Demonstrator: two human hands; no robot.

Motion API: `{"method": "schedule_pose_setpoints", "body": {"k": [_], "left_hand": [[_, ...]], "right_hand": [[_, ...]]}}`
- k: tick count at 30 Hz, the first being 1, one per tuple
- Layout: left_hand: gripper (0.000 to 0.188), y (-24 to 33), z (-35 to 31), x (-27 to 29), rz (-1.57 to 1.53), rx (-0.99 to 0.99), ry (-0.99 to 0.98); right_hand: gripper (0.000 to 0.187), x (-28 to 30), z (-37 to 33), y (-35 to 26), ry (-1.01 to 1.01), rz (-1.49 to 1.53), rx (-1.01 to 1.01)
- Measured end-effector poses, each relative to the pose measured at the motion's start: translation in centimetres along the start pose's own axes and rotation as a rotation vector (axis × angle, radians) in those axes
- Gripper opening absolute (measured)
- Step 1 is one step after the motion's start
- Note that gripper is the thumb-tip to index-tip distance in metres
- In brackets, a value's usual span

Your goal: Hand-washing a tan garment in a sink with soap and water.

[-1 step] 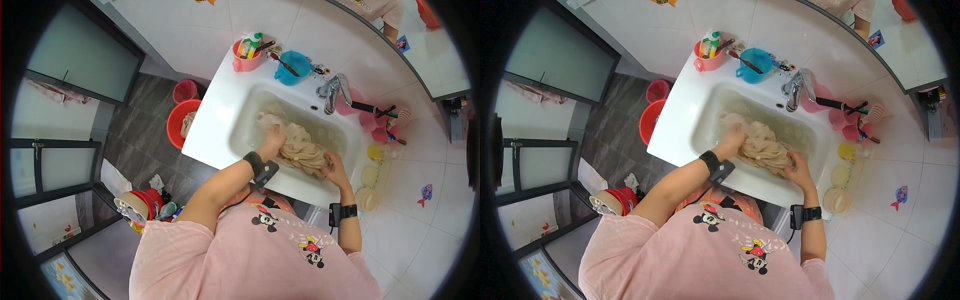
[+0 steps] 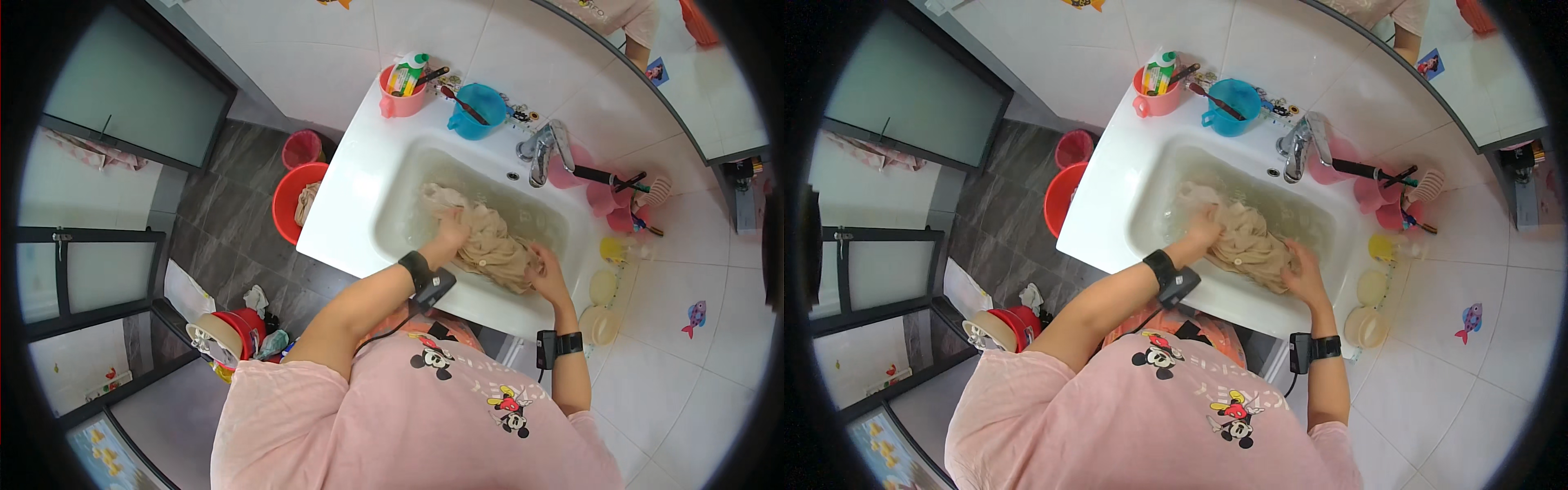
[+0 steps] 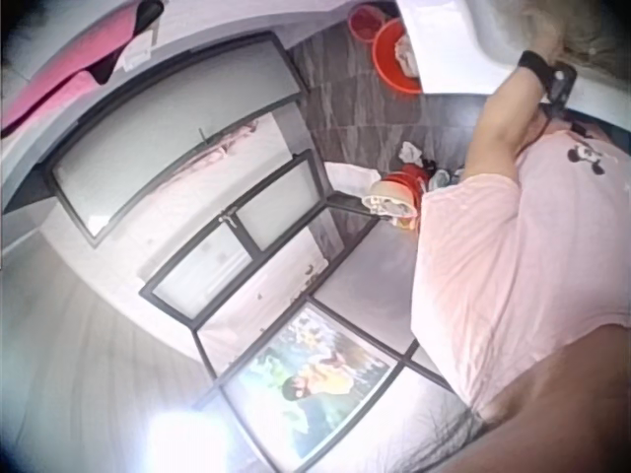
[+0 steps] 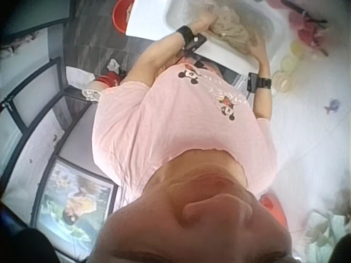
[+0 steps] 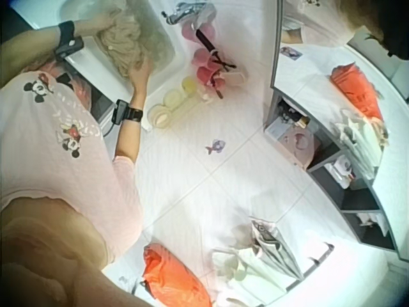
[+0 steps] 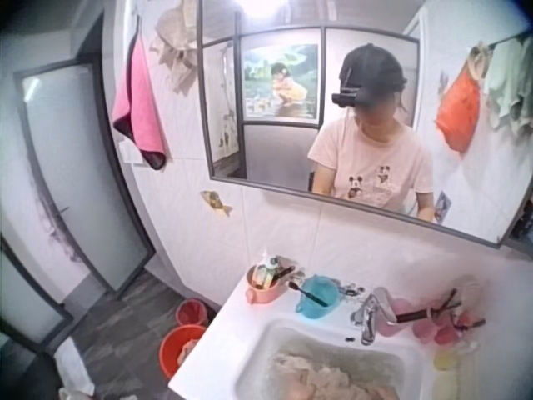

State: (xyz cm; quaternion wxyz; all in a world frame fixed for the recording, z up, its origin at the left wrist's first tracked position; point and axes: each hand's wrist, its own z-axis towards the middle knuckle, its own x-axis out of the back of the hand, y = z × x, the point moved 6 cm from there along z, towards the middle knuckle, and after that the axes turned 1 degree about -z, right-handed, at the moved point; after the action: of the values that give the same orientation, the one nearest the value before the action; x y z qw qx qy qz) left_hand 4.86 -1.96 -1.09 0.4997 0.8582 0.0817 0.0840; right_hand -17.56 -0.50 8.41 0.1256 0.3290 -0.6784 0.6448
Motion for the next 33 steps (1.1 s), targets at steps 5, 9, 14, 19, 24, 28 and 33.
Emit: {"method": "schedule_pose_setpoints", "body": {"k": [5,9,14,19,24,28,33], "left_hand": [[0.050,1.3,-4.5,-4.5,0.300,-0.246,-0.441],[0.051,1.1,-7.6,-6.6,0.166,-0.299,-0.883],[0.053,-2.3,-2.4,-3.4,0.367,-0.056,-0.786],[0.044,5.2,-3.1,-1.7,0.632,-0.747,-0.062],[0.019,10.0,-3.8,-4.7,0.375,-1.013,-0.475],[0.015,10.2,-3.3,-5.5,0.356,-0.585,-0.580],[0.020,13.1,-5.4,-7.4,0.511,-0.693,-0.677]], "right_hand": [[0.039,-2.7,4.7,-1.3,-0.038,0.208,-0.176],[0.036,-4.9,6.4,0.8,-0.350,-0.339,-0.139],[0.040,-3.2,3.8,1.6,-0.347,0.167,-0.369],[0.051,0.4,2.8,-0.3,-0.146,0.863,-0.401],[0.040,4.2,2.6,0.6,-0.057,0.757,-0.308],[0.033,5.0,0.5,-2.0,0.351,-0.247,0.142],[0.044,-1.9,0.0,-4.3,0.359,-0.342,0.171]]}}
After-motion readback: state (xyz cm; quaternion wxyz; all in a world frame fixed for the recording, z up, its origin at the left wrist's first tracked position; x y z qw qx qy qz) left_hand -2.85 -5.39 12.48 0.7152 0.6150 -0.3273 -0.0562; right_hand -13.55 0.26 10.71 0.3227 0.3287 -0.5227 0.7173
